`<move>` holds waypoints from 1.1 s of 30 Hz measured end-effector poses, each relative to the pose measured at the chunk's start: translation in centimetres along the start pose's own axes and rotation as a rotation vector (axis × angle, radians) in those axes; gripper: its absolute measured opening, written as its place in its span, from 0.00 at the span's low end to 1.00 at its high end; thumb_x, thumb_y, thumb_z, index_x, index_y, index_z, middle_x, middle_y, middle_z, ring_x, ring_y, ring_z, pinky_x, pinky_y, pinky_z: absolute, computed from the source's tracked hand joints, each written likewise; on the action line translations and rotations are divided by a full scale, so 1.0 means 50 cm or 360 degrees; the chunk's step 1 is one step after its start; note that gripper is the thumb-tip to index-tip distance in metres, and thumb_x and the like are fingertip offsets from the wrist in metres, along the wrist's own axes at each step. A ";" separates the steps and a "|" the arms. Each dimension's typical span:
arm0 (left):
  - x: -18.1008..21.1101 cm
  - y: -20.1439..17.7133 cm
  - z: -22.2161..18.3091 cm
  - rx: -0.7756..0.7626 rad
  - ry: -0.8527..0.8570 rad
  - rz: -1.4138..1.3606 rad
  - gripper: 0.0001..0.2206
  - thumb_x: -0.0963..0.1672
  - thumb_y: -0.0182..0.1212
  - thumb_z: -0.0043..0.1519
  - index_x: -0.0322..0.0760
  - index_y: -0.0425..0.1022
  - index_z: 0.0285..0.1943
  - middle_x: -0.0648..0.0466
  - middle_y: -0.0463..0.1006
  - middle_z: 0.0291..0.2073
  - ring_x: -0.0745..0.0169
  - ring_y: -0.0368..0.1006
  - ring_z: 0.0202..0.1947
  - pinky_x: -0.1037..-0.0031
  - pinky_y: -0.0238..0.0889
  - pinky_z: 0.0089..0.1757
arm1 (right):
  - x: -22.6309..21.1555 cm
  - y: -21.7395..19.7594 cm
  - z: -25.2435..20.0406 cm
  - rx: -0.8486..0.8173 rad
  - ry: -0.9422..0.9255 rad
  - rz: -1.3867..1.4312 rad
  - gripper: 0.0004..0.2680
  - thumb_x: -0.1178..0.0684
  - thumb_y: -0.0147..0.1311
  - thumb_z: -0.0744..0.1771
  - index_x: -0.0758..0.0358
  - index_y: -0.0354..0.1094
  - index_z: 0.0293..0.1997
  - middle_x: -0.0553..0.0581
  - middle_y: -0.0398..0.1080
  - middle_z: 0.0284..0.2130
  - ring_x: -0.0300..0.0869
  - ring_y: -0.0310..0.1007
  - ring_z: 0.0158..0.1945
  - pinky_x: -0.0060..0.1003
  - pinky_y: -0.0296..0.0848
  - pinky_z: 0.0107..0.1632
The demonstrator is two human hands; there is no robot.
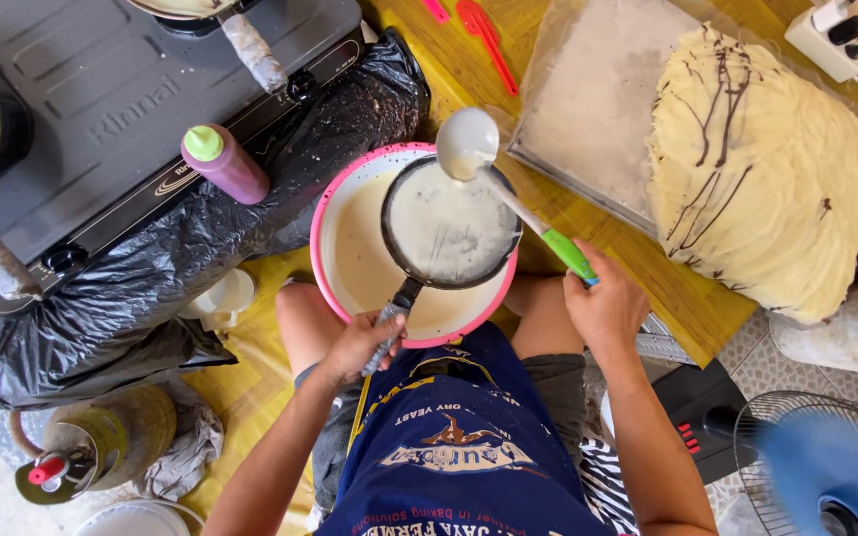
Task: Making crepes by pouring batter into pans, cooking them on a stove, and stacking the finished products with chocolate drizzle.
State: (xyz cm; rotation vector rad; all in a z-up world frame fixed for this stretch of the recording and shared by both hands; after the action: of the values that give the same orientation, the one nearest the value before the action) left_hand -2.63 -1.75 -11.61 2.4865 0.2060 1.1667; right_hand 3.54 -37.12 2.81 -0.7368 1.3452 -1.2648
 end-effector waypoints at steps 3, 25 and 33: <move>0.021 -0.053 -0.001 0.0155 -0.0055 0.0187 0.19 0.49 0.72 0.61 0.25 0.76 0.35 0.46 0.72 0.13 0.60 0.68 0.07 0.75 0.64 0.14 | 0.026 0.015 0.018 -0.0129 0.0107 0.0009 0.16 0.42 0.59 0.62 0.23 0.73 0.55 0.46 0.77 0.45 0.54 0.77 0.49 0.52 0.75 0.54; 0.084 -0.030 -0.108 0.1475 0.1015 0.3083 0.16 0.56 0.67 0.56 0.49 0.70 0.28 0.63 0.72 0.16 0.68 0.74 0.15 0.76 0.71 0.24 | 0.000 0.267 -0.084 -0.1170 -0.0425 -0.0539 0.18 0.54 0.44 0.65 0.42 0.74 0.60 0.59 0.77 0.41 0.57 0.80 0.46 0.50 0.76 0.52; 0.064 -0.045 -0.060 0.1690 0.1217 0.3115 0.14 0.54 0.62 0.57 0.50 0.65 0.26 0.64 0.64 0.16 0.66 0.68 0.13 0.74 0.62 0.20 | 0.073 0.337 -0.062 -0.0911 -0.0815 -0.1001 0.14 0.41 0.41 0.67 0.19 0.68 0.56 0.40 0.74 0.44 0.39 0.78 0.52 0.37 0.77 0.55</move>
State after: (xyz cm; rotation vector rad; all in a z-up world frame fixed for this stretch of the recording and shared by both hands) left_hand -2.78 2.07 -8.52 2.0610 -2.4681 3.1783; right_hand 3.68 -35.70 -14.68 -1.8578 1.0698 -1.0285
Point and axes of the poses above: each hand's wrist, its own z-axis towards the middle knuckle, its own y-axis out of the palm, x = y × z, the point moved 4 cm from there along z, towards the middle knuckle
